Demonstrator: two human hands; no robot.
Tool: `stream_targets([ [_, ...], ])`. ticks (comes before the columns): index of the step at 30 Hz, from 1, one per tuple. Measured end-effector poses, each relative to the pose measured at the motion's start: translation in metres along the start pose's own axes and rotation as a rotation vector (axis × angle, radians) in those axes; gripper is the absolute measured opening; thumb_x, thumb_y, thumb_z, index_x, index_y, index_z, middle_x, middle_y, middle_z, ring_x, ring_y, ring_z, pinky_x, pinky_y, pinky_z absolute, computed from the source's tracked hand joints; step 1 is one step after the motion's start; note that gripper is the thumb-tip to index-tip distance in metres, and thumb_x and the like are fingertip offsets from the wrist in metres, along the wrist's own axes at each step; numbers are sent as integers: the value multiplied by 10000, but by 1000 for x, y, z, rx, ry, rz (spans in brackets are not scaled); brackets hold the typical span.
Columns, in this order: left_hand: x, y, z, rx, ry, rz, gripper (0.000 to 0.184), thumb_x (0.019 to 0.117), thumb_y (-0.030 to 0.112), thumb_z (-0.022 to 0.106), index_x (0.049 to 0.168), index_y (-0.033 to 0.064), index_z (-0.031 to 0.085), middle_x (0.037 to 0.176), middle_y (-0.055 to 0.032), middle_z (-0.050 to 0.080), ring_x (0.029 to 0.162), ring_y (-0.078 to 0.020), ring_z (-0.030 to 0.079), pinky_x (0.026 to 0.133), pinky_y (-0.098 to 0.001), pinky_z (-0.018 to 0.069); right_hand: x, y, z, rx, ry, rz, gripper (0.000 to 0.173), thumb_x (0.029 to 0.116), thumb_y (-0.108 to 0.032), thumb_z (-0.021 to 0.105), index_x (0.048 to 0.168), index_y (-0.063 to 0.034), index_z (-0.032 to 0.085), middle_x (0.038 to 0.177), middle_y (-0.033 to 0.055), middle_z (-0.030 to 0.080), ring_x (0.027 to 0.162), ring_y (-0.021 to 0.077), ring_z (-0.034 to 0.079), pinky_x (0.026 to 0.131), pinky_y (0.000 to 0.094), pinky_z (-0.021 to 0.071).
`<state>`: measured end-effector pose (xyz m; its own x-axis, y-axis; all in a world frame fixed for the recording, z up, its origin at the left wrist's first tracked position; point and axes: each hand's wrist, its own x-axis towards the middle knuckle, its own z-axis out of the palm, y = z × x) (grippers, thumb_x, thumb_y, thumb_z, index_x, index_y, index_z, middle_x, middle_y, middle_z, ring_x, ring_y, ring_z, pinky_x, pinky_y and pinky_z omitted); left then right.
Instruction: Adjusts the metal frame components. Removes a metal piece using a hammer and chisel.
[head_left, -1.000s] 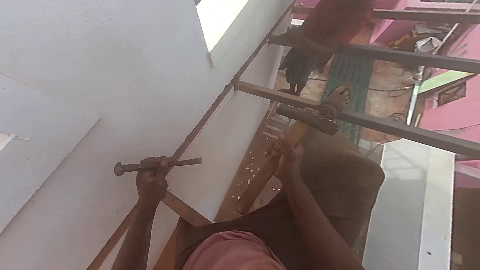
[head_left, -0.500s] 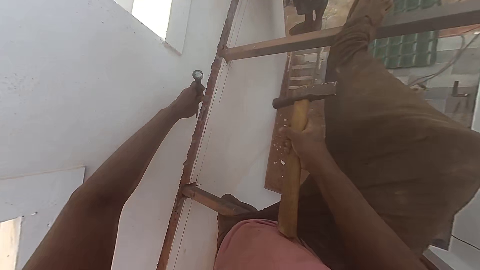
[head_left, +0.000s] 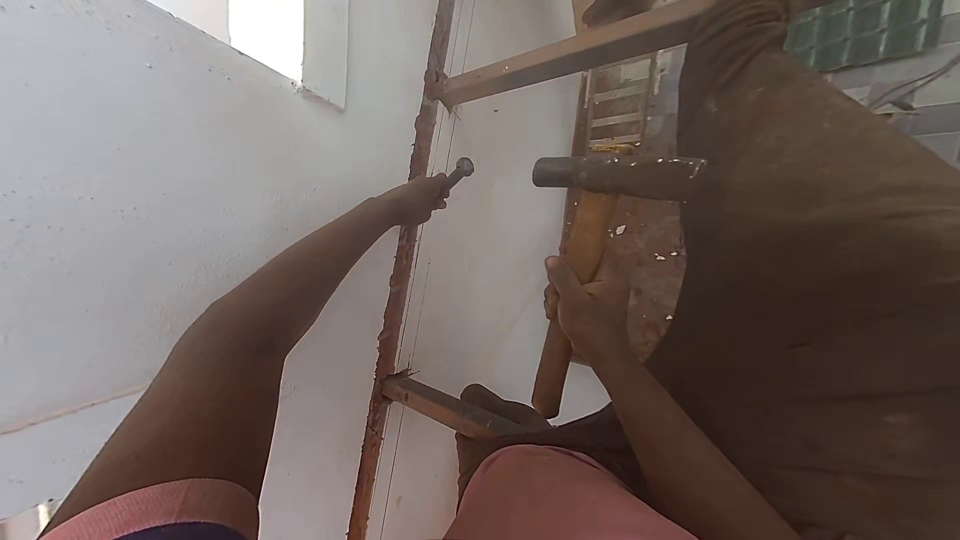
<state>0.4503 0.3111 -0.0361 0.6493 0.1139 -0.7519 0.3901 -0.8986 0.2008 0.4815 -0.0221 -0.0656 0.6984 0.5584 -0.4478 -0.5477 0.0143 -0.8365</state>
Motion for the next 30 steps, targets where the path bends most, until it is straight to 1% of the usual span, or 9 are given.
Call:
stream_targets([
  [9,-5,5,17,110,-84,-33,202,1066,98,530,1231,-19,539,1132,-195,635,1055,-343,664,956,-517,528,1,0,-4,119,-146,173,234,993,-125,632,1202,-72,540,568,47,499,397,126,494,408,270,495],
  [15,-15,6,18,67,-77,-23,195,1059,49,515,1235,-34,525,1123,-201,645,1044,-336,671,957,-493,530,9,-26,13,298,72,-574,75,958,-135,658,992,-146,591,659,-72,600,487,76,567,461,276,543],
  [17,-16,8,20,80,-95,-38,202,1048,35,530,1239,-29,527,1130,-197,643,1052,-330,667,964,-485,525,11,7,28,91,88,-440,67,940,-145,650,913,-116,596,613,-54,585,451,76,554,430,271,520],
  [20,-12,8,31,112,-132,-53,204,1021,7,564,1220,-15,527,1116,-192,651,1040,-332,677,939,-503,535,16,22,27,-231,-189,155,139,1005,-173,643,1040,-51,587,631,65,546,456,174,534,458,348,497],
  [22,-12,10,39,103,-132,-69,218,1017,-4,558,1232,-7,525,1148,-189,654,1065,-330,677,951,-508,534,11,4,14,-91,-153,103,134,995,-186,654,993,-74,581,582,52,536,410,156,519,411,310,490],
  [24,-8,3,36,81,-87,-43,207,1034,7,536,1238,-23,525,1163,-200,643,1071,-337,670,967,-502,526,2,-14,6,50,-11,-239,102,943,-199,664,909,-144,586,578,-56,550,430,77,533,422,260,502],
  [27,-13,-1,37,56,-65,-9,248,996,-39,556,1241,-24,525,1160,-188,648,1062,-320,674,968,-481,532,0,-10,19,169,135,-570,94,949,-145,660,906,-152,577,653,-62,597,482,90,568,442,299,537],
  [29,-19,1,37,62,-72,-31,222,1001,-31,567,1220,-21,530,1149,-191,652,1063,-326,678,960,-496,533,-4,19,31,-118,45,-290,104,919,-145,642,866,-93,570,582,-44,553,447,72,539,436,264,503],
  [30,-17,-2,37,70,-62,-30,193,1005,-25,567,1196,-24,546,1132,-194,651,1047,-330,677,951,-502,532,2,26,32,-320,-106,-18,124,952,-140,646,946,-30,589,612,30,542,478,127,527,485,312,477],
])
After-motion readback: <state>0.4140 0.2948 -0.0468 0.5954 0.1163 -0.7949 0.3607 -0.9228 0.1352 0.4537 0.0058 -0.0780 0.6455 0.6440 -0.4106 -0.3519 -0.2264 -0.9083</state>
